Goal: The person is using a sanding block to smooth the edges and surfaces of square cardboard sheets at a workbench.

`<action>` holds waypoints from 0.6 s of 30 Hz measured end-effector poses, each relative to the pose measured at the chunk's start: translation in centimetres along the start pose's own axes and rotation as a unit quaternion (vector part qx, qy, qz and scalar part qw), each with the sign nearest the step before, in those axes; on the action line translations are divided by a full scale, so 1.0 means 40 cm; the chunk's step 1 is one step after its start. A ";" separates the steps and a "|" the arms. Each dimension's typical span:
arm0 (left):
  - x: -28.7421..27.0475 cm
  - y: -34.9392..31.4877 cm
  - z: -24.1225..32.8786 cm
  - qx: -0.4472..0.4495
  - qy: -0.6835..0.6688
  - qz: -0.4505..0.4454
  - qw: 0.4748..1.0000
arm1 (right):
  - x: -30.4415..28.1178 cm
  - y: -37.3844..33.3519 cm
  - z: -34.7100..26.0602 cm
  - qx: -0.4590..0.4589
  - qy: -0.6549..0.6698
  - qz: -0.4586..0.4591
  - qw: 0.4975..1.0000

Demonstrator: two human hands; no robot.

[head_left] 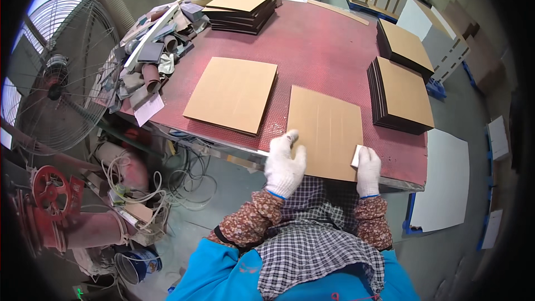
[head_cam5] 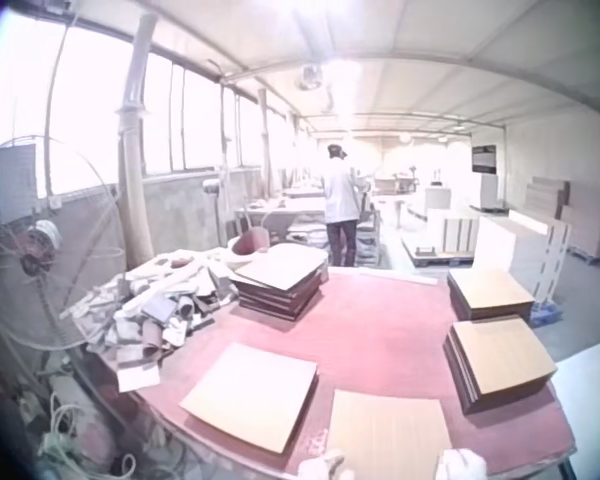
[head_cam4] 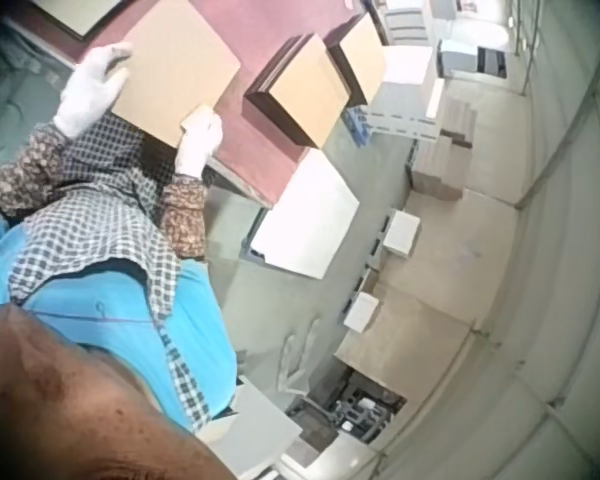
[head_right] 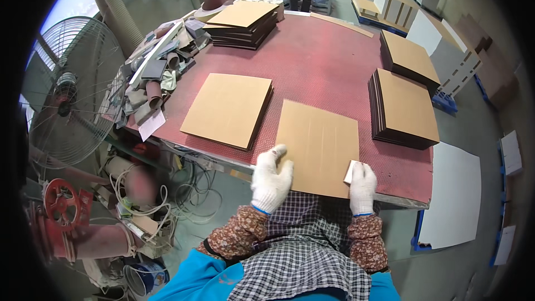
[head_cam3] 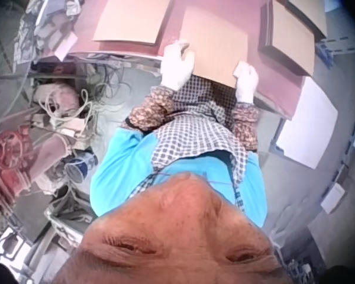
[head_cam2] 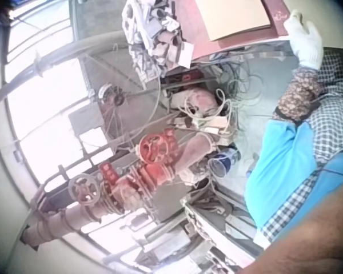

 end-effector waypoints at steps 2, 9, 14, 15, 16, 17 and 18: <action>-0.065 0.056 0.019 0.038 0.034 0.025 0.998 | 0.061 -0.032 -0.037 0.024 0.042 -0.004 0.999; -0.306 0.376 -0.075 0.168 0.256 0.124 0.944 | 0.361 -0.157 -0.281 -0.285 0.002 -0.023 0.958; -0.367 0.460 -0.250 0.222 0.385 0.129 0.887 | 0.580 -0.319 -0.329 -0.230 -0.002 -0.238 0.944; -0.362 0.452 -0.238 0.268 0.384 0.157 0.870 | 0.580 -0.375 -0.367 -0.469 -0.059 -0.173 0.864; -0.361 0.468 -0.261 0.229 0.349 0.146 0.897 | 0.592 -0.363 -0.329 -0.441 -0.071 -0.165 0.879; -0.348 0.477 -0.256 0.215 0.345 0.139 0.903 | 0.595 -0.357 -0.320 -0.409 -0.086 -0.156 0.895; -0.337 0.485 -0.244 0.211 0.327 0.126 0.913 | 0.597 -0.355 -0.330 -0.420 -0.114 -0.179 0.882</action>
Point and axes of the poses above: each hand's wrist, its own y-axis towards the middle knuckle, its own x-axis out of the palm, z = x × y, the point moved 9 cm from there along y, towards the middle knuckle, and after that the axes turned 14 degrees about z, right-handed, at the moved point
